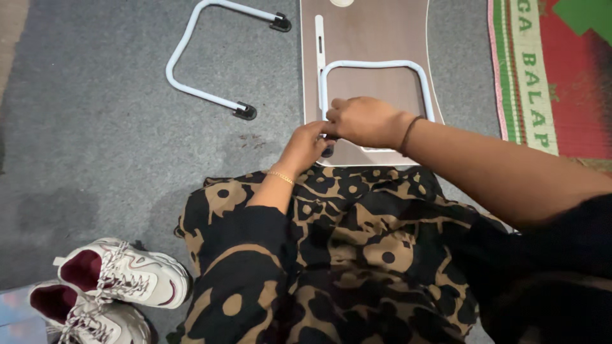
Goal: The person sits on the floor and attaches a white metal leg frame to a brown plastic seat using a screwdriver. They align the leg frame, insert screws, and tighten them to secure the connection.
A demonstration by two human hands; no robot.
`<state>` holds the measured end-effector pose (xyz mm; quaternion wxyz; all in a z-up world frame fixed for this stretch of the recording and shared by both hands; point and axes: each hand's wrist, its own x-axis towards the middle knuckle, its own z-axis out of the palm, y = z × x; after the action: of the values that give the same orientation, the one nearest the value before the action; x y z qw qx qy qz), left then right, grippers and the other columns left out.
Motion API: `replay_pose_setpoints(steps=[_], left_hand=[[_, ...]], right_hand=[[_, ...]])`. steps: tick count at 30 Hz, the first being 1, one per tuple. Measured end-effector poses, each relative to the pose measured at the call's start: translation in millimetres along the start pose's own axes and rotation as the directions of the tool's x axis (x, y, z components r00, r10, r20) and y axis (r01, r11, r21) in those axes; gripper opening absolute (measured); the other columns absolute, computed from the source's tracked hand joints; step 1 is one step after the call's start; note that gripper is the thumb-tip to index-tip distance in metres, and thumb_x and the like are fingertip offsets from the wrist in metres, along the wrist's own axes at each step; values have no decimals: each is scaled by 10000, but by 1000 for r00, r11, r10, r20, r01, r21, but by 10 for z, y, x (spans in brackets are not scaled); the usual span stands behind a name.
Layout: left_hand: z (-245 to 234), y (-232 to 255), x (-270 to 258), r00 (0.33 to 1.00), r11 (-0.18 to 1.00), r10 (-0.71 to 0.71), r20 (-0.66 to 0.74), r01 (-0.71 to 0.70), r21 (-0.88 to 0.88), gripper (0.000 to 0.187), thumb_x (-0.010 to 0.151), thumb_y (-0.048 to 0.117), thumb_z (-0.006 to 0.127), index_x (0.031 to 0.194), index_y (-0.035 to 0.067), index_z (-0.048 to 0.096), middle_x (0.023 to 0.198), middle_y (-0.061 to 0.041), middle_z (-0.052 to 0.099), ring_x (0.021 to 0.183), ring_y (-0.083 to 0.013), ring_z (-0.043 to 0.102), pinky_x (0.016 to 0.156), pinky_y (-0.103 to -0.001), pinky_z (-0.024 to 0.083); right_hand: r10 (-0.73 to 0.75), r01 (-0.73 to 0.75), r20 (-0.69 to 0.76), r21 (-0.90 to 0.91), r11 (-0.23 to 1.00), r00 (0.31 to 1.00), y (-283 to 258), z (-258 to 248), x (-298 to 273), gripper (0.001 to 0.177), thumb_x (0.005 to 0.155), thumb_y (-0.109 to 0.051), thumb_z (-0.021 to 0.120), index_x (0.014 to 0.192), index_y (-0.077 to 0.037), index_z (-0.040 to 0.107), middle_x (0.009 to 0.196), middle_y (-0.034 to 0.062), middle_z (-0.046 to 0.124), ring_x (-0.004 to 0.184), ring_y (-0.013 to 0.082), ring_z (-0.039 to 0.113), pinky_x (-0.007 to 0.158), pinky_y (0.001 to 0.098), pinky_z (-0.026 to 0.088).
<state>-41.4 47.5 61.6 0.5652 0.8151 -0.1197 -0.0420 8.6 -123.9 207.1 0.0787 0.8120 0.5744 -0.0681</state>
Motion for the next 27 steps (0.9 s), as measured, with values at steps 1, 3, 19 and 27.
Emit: replay_pose_setpoints(steps=[1, 3, 19, 27], left_hand=[[16, -31, 1, 999, 999, 44, -5, -44, 16, 283, 890, 78, 717, 1171, 58, 695, 1104, -132, 745, 1012, -302, 740, 915, -384, 577], [51, -80, -20, 973, 971, 216, -81, -205, 127, 297, 882, 20, 709, 1177, 21, 676, 1081, -166, 714, 1023, -375, 678, 908, -437, 540], [28, -42, -143, 977, 987, 150, -152, -139, 81, 375, 878, 112, 793, 1193, -20, 637, 1060, -221, 682, 1010, -448, 638, 858, -439, 517], [122, -164, 43, 957, 961, 268, -109, -257, 106, 280, 901, 170, 723, 1112, -5, 666, 1018, -220, 692, 966, -437, 638, 852, -462, 521]], right_hand=[[145, -150, 54, 91, 985, 988, -8, 37, 28, 400, 875, -320, 666, 1207, -97, 639, 1023, 109, 704, 1008, 311, 686, 820, 423, 571], [395, -434, 193, 242, 868, 898, -8, 127, 143, 837, 757, -480, 778, 1419, -36, 523, 1055, 174, 703, 966, 366, 699, 815, 456, 562], [-28, 30, -111, 13, 999, 993, -138, 27, 191, 227, 850, -154, 653, 1050, -118, 754, 1072, 69, 672, 1006, 282, 680, 816, 384, 570], [517, -770, 673, 125, 626, 529, -17, -167, 366, 620, 989, -528, 599, 1033, 69, 760, 986, 267, 773, 946, 344, 789, 837, 386, 567]])
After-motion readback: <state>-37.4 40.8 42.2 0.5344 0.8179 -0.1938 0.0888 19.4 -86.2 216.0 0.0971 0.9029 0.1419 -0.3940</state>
